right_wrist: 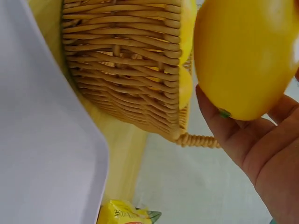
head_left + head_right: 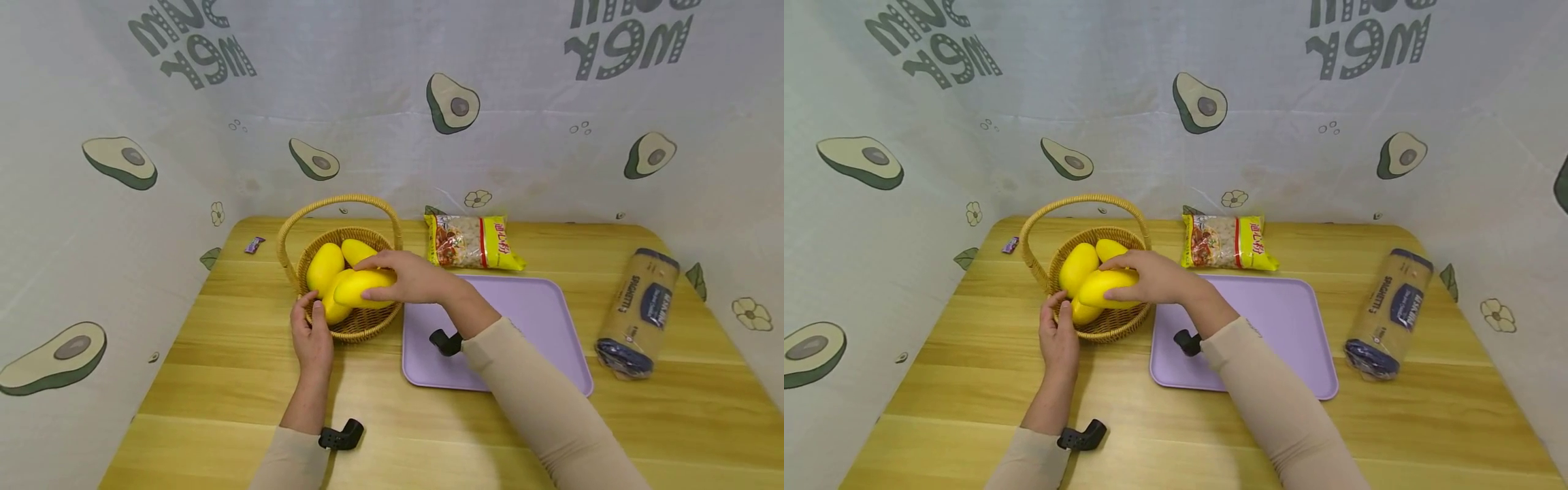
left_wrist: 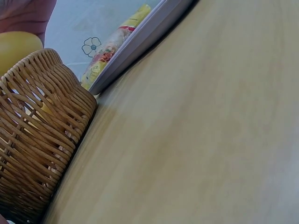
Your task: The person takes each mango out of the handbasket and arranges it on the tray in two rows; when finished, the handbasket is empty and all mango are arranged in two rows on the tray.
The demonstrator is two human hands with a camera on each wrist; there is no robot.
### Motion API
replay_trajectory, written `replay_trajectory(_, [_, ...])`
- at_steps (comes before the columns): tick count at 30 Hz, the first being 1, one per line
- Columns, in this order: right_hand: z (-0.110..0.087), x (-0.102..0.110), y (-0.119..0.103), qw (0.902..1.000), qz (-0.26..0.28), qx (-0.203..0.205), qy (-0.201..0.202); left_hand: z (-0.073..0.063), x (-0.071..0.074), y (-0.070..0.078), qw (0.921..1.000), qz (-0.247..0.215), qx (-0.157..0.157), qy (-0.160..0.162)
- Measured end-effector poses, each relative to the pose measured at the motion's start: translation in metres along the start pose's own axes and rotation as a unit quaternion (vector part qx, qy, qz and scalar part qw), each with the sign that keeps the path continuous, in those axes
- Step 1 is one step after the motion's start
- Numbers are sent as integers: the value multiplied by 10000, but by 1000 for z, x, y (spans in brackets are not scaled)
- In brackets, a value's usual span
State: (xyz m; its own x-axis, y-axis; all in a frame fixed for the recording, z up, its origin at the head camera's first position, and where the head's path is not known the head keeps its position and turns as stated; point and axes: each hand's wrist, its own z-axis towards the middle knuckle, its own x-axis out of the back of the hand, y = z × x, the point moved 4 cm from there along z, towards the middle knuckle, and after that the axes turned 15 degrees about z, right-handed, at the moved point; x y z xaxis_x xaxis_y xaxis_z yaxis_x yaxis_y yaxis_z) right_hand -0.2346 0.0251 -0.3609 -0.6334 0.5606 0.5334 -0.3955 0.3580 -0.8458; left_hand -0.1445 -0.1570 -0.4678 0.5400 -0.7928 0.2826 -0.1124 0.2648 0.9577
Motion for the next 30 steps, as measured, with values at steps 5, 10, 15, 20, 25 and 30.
replay_trajectory(5, [-12,10,0,9963,509,-324,611,1,-1,0,10000,7,-14,-13])
replay_trajectory(10, [-28,11,3,9797,926,-573,1682,0,-1,1,9999,46,16,-133])
replay_trajectory(15, [-43,2,7,9709,1339,-512,1920,-1,0,0,9999,71,9,-130])
replay_trajectory(20, [-57,-10,8,9824,1326,-497,1218,-1,0,-1,9999,38,-26,-136])
replay_trajectory(25, [-74,-17,7,9934,845,-474,612,-1,-1,-3,9998,-14,38,-170])
replay_trajectory(30, [-93,-16,12,9963,624,-577,-103,0,-1,-4,9997,24,66,-212])
